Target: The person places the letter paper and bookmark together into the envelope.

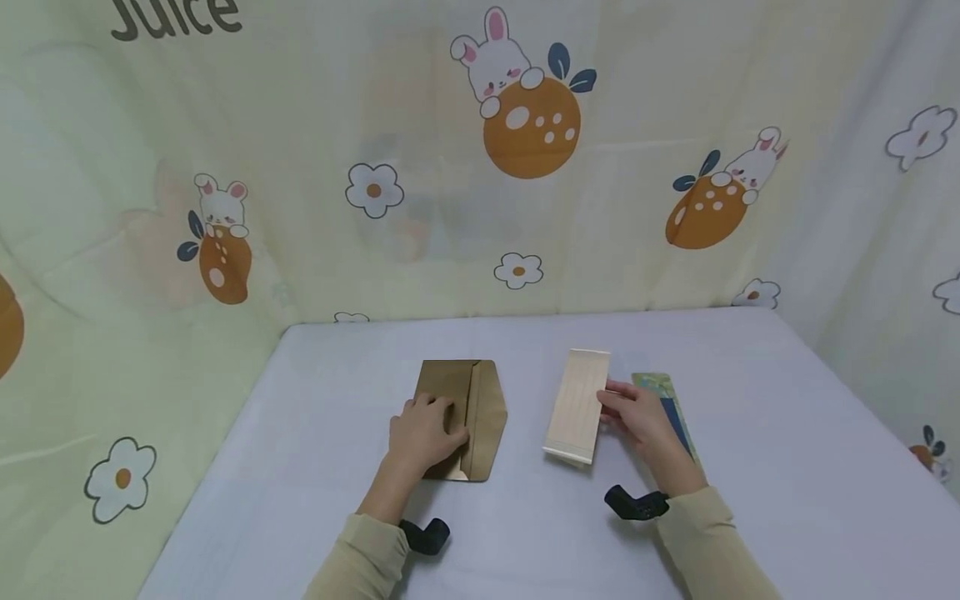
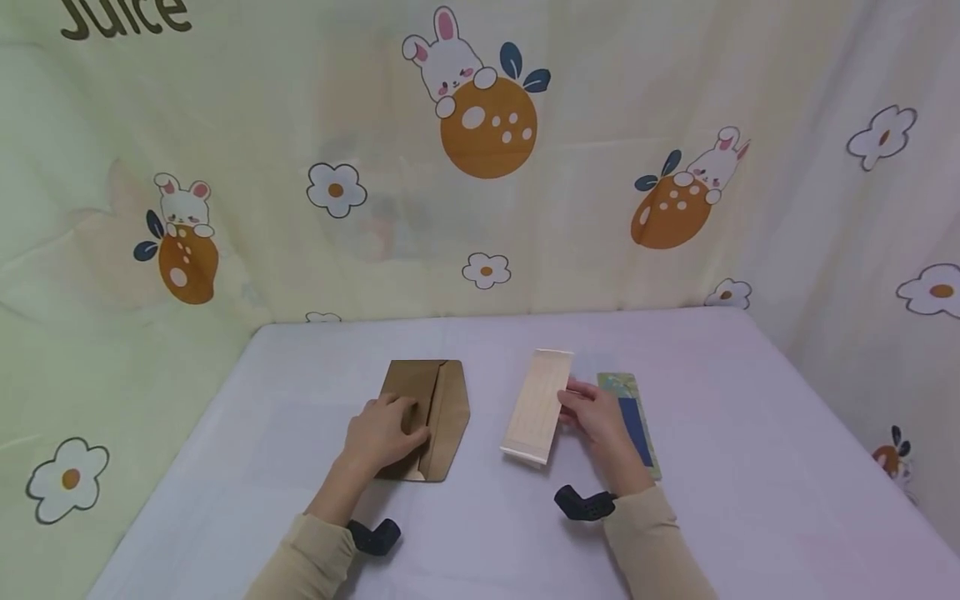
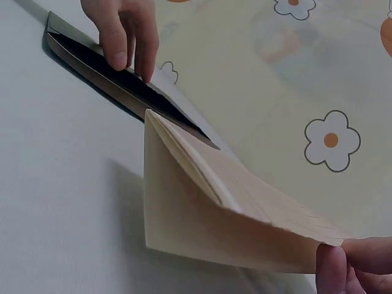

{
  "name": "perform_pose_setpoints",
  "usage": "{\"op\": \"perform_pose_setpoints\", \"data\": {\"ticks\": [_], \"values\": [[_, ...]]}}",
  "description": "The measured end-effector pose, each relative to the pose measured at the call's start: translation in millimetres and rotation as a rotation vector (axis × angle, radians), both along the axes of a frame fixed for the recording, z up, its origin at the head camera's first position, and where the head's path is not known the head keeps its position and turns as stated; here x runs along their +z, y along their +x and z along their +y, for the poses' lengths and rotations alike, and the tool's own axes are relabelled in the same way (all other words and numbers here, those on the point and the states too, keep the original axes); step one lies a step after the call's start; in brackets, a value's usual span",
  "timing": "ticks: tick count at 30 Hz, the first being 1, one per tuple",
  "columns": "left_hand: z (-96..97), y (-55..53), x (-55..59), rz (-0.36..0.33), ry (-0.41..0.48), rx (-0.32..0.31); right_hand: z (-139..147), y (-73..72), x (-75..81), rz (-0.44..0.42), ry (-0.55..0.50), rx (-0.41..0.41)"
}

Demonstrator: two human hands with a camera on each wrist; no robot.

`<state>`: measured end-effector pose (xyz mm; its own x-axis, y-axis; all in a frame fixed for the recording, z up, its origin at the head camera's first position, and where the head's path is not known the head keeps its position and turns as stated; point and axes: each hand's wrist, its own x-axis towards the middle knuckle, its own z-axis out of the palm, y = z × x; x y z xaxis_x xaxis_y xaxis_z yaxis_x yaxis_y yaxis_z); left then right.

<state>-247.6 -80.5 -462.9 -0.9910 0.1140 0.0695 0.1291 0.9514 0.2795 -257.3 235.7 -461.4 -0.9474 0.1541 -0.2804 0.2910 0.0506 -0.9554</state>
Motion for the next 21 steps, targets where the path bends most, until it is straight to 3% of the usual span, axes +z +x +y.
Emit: {"op": "perform_pose_setpoints", "data": {"ticks": [14, 21], "values": [[2.6, -1.3, -1.0, 0.007, -0.014, -0.001, -17.1, 2.5, -2.7, 0.002, -0.027, 0.050], [1.2, -1.3, -2.2, 0.006, -0.016, 0.014, -26.7, 3.5, -5.8, 0.035, -0.095, 0.062]]}}
